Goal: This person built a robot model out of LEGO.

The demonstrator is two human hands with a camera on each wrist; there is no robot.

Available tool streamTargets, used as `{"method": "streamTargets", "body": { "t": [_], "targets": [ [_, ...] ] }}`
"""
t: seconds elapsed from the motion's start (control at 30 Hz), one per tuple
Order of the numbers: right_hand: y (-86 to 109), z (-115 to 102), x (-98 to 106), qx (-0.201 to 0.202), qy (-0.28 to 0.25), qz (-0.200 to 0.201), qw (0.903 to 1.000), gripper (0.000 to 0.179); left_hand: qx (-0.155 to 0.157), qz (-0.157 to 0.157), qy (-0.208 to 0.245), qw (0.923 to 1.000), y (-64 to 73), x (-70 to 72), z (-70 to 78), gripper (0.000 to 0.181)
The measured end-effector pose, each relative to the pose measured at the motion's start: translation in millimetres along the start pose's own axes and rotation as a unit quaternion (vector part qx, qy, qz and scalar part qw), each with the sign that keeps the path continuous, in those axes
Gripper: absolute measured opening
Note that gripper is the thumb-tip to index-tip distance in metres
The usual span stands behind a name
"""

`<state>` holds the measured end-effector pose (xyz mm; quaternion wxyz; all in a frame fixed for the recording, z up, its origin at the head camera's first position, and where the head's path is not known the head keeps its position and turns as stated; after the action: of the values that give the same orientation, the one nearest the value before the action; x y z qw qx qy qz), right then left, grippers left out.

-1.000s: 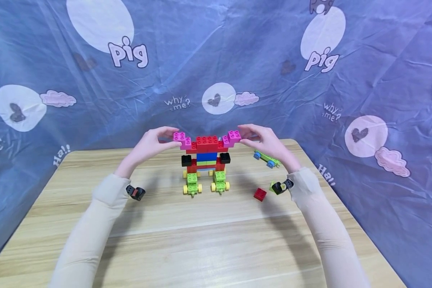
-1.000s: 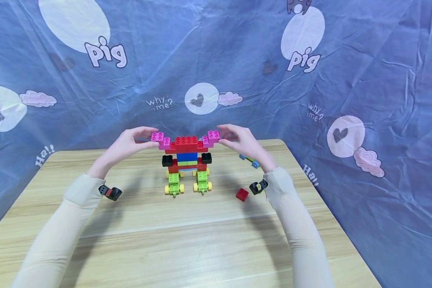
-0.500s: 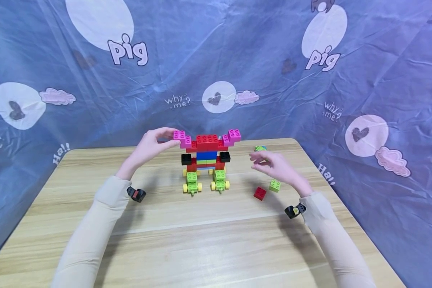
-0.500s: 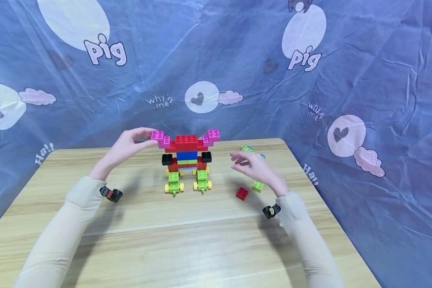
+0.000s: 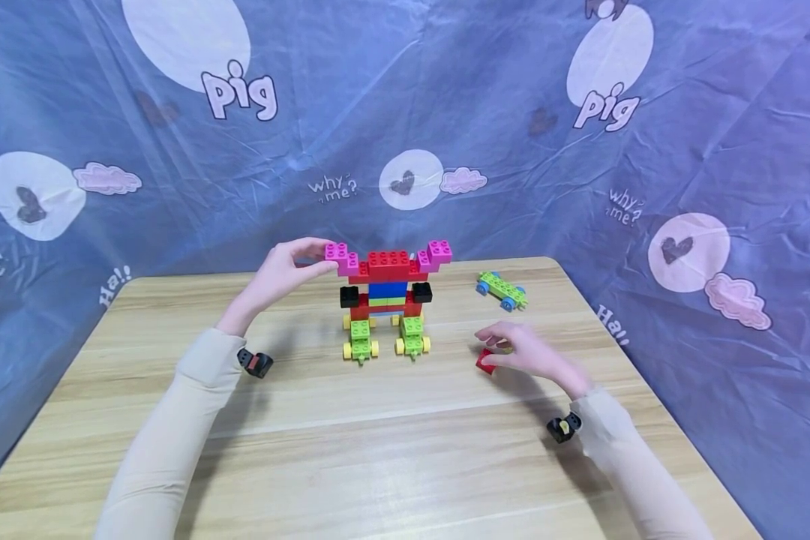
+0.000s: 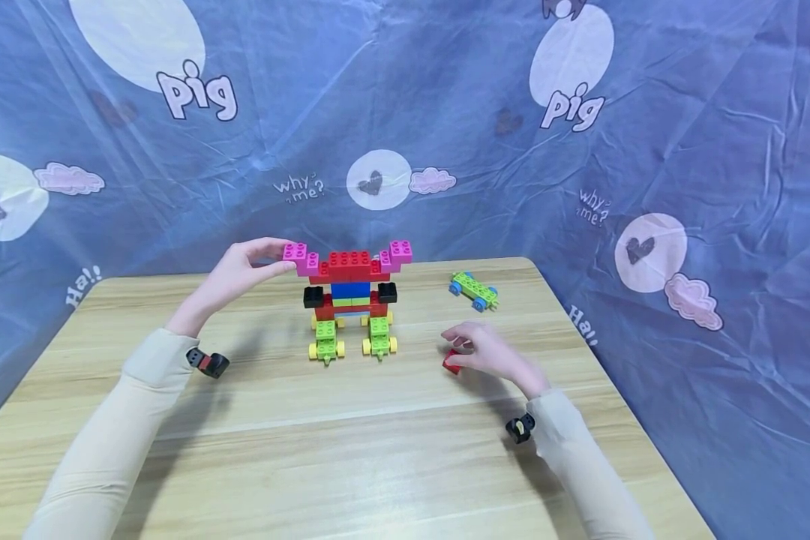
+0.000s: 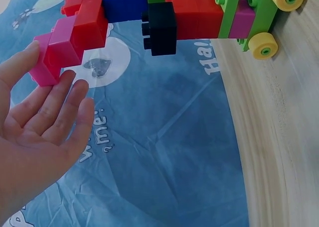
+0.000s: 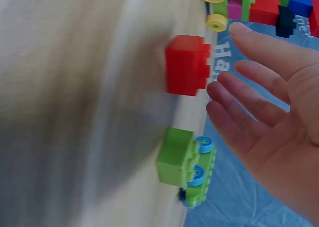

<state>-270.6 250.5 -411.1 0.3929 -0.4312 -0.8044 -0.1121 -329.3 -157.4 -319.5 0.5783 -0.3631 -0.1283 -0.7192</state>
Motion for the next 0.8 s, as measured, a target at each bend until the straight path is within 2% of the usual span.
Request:
{"method": "streamTargets", "body": {
  "t": [0.17,0.27,0.4,0.63,0.8],
  "targets": [
    [4.7,4.4,-6.5,-0.012,0.065,-0.007,0.9978,0.044,-0.006,-0.001,-0.005,1.0000,0.0,0.2,0.0,0.044],
    [5.9,5.9,-10.3,-0.015,0.081,-0.014,0.9965,0.045,-0.004,-0.003,-0.004,1.0000,-0.3,-0.3,-0.6,0.045],
    [5.4,5.1,-13.3,-0.017,0.072,-0.015,0.9971,0.045,0.001,-0.001,0.001,1.0000,-0.4,-0.3,-0.7,0.043],
    [1.7,4.5,-16.1,-0.028,0.039,-0.020,0.9986,0.046,-0.014,-0.003,-0.010,0.9998,-0.5,-0.3,-1.0,0.044],
    [-3.5,-2.3,-13.3,-0.011,0.026,-0.025,0.9993,0.042,-0.016,-0.007,-0.009,0.9998,-0.8,-0.3,-1.3,0.044]
  ]
}}
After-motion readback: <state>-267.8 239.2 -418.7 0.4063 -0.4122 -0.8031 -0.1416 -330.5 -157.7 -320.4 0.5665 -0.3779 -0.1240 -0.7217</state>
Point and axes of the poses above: each hand's wrist, its own y-axis away from the middle knuckle, its own x-axis out of the back of the hand, z = x × y, the point moved 4 cm from there along -y, towards the middle knuckle, and after that the axes turned 9 degrees about -y, right-handed, at the moved point
